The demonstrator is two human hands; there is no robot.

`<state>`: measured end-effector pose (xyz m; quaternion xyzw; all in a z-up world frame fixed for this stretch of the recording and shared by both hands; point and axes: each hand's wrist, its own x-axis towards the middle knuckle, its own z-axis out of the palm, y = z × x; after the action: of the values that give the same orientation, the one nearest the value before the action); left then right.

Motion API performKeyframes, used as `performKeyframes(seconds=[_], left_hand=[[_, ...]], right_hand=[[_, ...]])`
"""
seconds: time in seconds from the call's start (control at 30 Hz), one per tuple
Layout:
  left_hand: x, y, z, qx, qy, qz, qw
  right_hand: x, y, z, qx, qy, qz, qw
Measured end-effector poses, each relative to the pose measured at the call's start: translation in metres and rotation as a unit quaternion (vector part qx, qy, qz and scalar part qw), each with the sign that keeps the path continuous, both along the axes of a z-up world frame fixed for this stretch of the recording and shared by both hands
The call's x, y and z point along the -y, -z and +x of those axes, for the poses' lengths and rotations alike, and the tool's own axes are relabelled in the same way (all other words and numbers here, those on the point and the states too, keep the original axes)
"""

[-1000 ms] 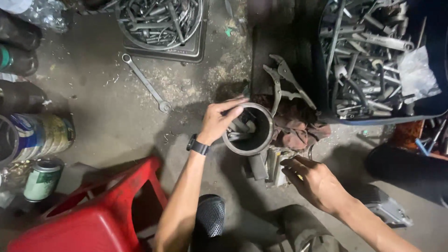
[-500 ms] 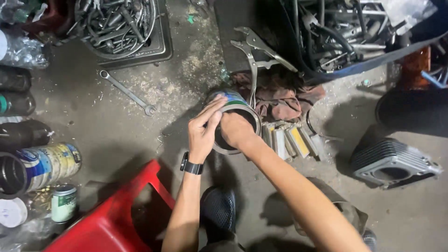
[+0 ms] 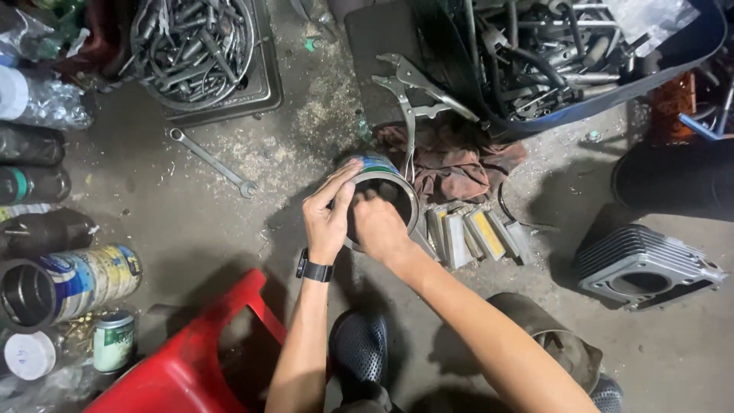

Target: Sorting and organizing various motorcycle engine components and hardware into containers.

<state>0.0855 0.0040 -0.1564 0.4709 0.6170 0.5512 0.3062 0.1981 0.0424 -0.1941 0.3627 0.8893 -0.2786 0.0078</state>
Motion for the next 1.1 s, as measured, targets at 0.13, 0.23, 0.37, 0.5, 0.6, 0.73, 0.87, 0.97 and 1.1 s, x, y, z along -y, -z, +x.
performKeyframes(seconds=[0.13,0.23,0.37,0.5,0.6,0.73,0.87,0.97,1.1], left_hand=[[0.001,-0.01,0.01,-0.016,0.002,0.001,1.0],[-0.004,-0.012,0.013,-0.031,0.0,0.006,1.0],[-0.004,-0.008,0.006,-0.03,-0.015,0.0,0.999],[-0.004,-0.004,-0.004,-0.026,-0.016,-0.006,0.999],[-0.005,-0.001,-0.006,-0.02,-0.014,-0.005,1.0],[-0.008,0.003,-0.012,-0.012,-0.018,-0.017,1.0],[-0.017,0.017,-0.025,0.008,-0.037,-0.033,0.999],[-0.023,0.017,-0.037,0.028,-0.047,-0.046,0.997],[-0.022,0.002,-0.044,-0.022,-0.088,-0.077,0.993]], right_hand=[[-0.013,0.063,-0.003,-0.005,0.032,-0.027,0.999],[-0.023,0.098,-0.011,0.067,0.008,-0.018,0.998],[-0.025,0.113,-0.014,0.073,0.064,-0.082,0.992],[-0.027,0.151,-0.011,-0.037,-0.032,0.057,0.997],[-0.03,0.133,-0.01,-0.071,-0.062,0.125,0.988],[-0.035,0.015,-0.009,0.112,-0.153,0.061,0.98],[-0.033,-0.019,0.012,0.025,-0.089,0.059,0.994],[-0.047,-0.067,0.025,-0.151,-0.007,0.014,0.988],[-0.059,-0.083,0.041,-0.302,0.207,-0.47,0.803]])
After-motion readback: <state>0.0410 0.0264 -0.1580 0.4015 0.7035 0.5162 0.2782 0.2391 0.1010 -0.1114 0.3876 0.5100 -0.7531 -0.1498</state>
